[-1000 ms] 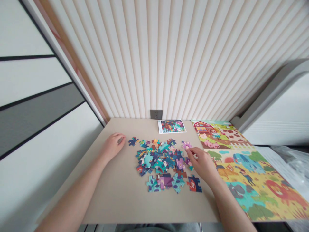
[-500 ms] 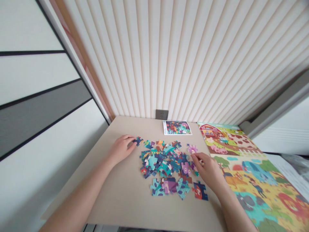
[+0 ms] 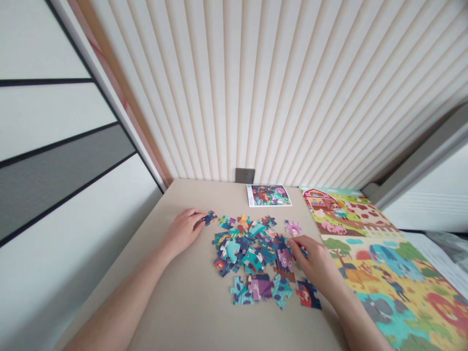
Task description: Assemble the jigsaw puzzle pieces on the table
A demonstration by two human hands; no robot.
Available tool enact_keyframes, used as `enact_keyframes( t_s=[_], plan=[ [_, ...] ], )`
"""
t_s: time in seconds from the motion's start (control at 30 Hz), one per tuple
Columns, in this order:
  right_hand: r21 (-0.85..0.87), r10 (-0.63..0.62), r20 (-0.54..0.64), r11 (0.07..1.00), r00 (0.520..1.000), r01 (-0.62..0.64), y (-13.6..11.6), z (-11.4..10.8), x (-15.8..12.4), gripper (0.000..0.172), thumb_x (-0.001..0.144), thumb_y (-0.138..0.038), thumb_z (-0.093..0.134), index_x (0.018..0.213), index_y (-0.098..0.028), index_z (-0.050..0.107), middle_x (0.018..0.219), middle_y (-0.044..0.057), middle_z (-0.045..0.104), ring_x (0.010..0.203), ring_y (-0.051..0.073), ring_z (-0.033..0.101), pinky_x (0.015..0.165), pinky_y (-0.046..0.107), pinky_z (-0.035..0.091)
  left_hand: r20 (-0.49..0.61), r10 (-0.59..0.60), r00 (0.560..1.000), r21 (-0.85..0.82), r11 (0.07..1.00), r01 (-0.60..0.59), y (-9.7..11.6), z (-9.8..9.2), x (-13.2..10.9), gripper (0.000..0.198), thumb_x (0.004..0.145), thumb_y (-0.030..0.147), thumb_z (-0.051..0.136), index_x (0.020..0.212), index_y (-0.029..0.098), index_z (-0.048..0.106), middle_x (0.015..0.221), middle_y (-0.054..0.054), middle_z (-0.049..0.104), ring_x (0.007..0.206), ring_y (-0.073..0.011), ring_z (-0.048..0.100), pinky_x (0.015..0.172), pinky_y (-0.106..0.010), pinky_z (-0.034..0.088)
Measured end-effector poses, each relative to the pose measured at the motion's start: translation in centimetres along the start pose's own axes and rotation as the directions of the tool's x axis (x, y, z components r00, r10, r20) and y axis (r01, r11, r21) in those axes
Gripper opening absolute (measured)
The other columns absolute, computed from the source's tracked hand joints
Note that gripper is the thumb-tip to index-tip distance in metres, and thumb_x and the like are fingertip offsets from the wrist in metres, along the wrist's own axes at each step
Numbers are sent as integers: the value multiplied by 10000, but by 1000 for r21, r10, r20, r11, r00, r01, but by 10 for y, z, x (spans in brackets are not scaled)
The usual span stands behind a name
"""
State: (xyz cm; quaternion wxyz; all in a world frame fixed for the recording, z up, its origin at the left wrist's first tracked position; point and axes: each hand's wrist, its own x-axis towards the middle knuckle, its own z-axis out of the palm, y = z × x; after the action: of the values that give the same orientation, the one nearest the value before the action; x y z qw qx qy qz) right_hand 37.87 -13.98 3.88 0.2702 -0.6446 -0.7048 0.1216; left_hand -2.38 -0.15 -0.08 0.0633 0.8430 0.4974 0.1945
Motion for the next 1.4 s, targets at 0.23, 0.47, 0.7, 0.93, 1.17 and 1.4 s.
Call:
enact_keyframes(
  t_s=[0.23,0.47,0.7,0.93,1.17,1.4],
  plan=[
    [10,2,-4,1000,1000,-2,2,0,0,320,1029,-423,456,921,-239,694,920,70,745,867,247,695,761,336,496,-26,-30,999,9,999,31,1,2,1,334,987,364,509,1215,213,700,1130,-100,680,1080,-276,620,991,-421,494],
    [-1,-2,10,1000,1000,2,5,3,1,315,1026,-406,464,954,-242,723,918,56,750,849,231,693,765,330,500,-35,-11,999,36,999,12,4,1,1,351,993,432,502,1177,227,720,1071,-92,685,1053,-269,624,971,-405,497],
    [10,-26,-5,1000,1000,26,4,3,1,317,1023,-391,460,974,-234,731,912,69,754,842,239,695,758,337,502,-63,46,997,-32,998,-48,24,-6,-2,340,1013,400,463,1173,231,711,1119,-87,671,1068,-253,638,992,-402,508],
    [18,-13,24,1000,1000,13,4,2,1,305,1025,-402,467,972,-237,718,926,67,748,869,248,693,771,339,498,0,257,966,-89,963,-256,55,-9,-7,295,1020,271,484,1208,257,711,1239,-85,637,1206,-251,595,1092,-429,459],
    [15,-22,32,1000,999,22,0,2,1,321,1035,-404,455,963,-230,714,909,64,740,848,233,683,765,327,486,78,362,929,-88,930,-356,69,-13,-9,290,1018,247,513,1231,275,708,1236,-84,653,1211,-260,590,1105,-450,447],
    [-8,-15,49,1000,999,15,-3,7,-1,323,1042,-386,455,918,-224,707,879,53,722,825,217,667,767,316,479,81,452,889,-151,887,-437,72,-7,-9,248,1025,202,505,1128,236,728,1220,-84,657,1178,-246,601,1070,-429,464]
  ],
)
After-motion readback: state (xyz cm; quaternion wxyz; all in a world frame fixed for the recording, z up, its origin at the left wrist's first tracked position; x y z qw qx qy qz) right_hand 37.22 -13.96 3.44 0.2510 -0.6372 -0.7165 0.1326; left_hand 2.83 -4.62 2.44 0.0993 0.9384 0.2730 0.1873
